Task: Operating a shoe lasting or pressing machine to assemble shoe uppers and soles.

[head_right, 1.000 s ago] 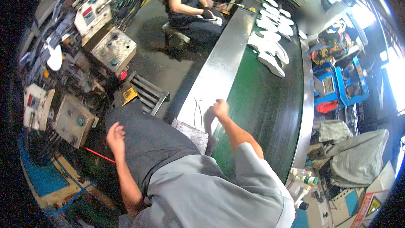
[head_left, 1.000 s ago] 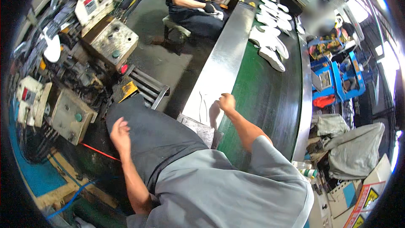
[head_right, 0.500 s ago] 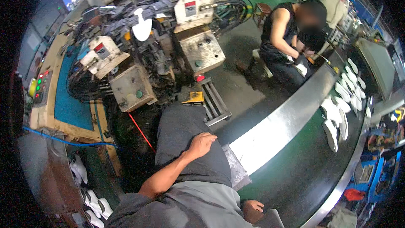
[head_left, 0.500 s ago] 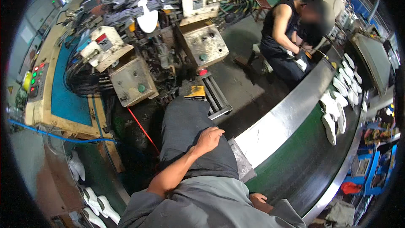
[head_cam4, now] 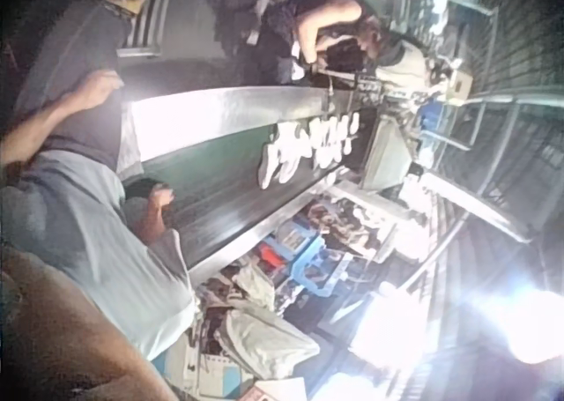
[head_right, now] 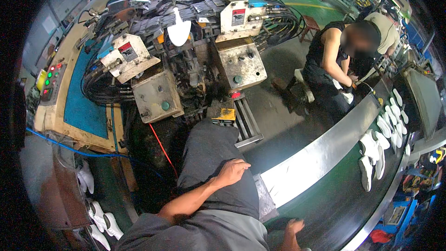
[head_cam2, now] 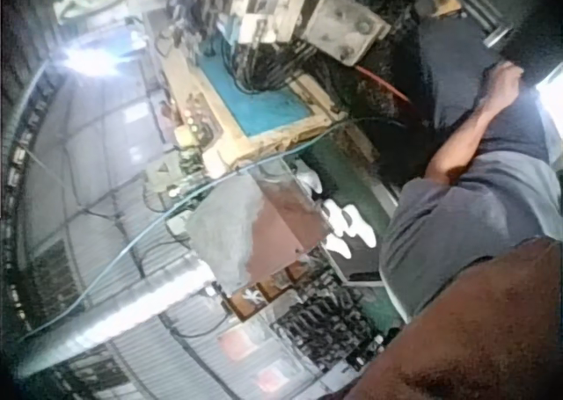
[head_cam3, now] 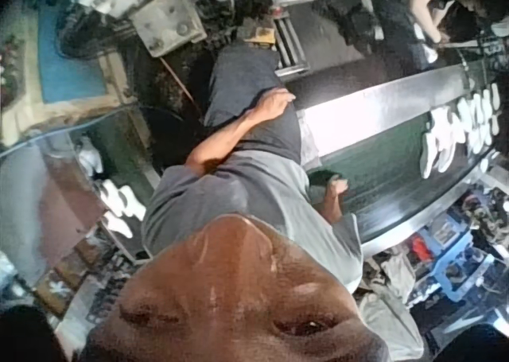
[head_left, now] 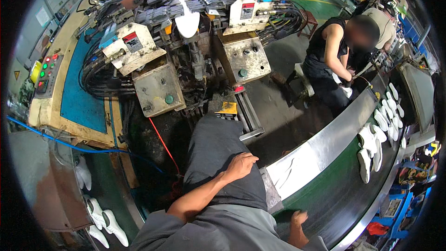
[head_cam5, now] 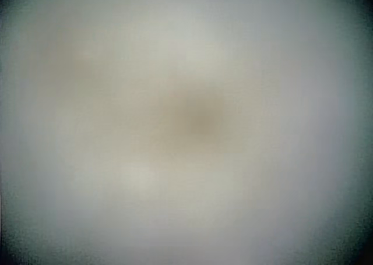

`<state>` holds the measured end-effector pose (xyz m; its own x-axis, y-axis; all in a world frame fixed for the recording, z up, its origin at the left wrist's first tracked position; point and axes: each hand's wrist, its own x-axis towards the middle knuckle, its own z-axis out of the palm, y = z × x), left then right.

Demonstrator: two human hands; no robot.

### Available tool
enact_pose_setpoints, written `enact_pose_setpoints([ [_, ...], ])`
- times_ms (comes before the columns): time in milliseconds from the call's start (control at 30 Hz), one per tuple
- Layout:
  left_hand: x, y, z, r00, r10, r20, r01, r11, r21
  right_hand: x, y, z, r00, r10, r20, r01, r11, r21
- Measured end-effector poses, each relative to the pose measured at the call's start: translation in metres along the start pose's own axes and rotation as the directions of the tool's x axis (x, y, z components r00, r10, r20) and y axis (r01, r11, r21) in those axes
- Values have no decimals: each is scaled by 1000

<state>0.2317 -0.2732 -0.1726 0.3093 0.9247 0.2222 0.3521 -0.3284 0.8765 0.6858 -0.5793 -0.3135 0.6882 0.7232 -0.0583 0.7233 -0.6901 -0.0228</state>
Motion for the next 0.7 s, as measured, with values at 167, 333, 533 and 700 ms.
enact_pose_setpoints([
  [167,4,-6,0,999,-26,23,26,1000,-3,84,-165,-57,988,-150,-38,153,904,398],
  [333,2,-15,-8,994,-99,48,105,981,-164,78,-266,-48,980,-164,113,124,947,297],
  [533,1,-31,-50,939,-336,69,341,895,-287,85,-252,13,998,29,-47,8,763,646],
  [700,27,-46,-147,895,-407,-183,269,819,-507,100,-234,3,941,-212,-265,325,788,523],
])
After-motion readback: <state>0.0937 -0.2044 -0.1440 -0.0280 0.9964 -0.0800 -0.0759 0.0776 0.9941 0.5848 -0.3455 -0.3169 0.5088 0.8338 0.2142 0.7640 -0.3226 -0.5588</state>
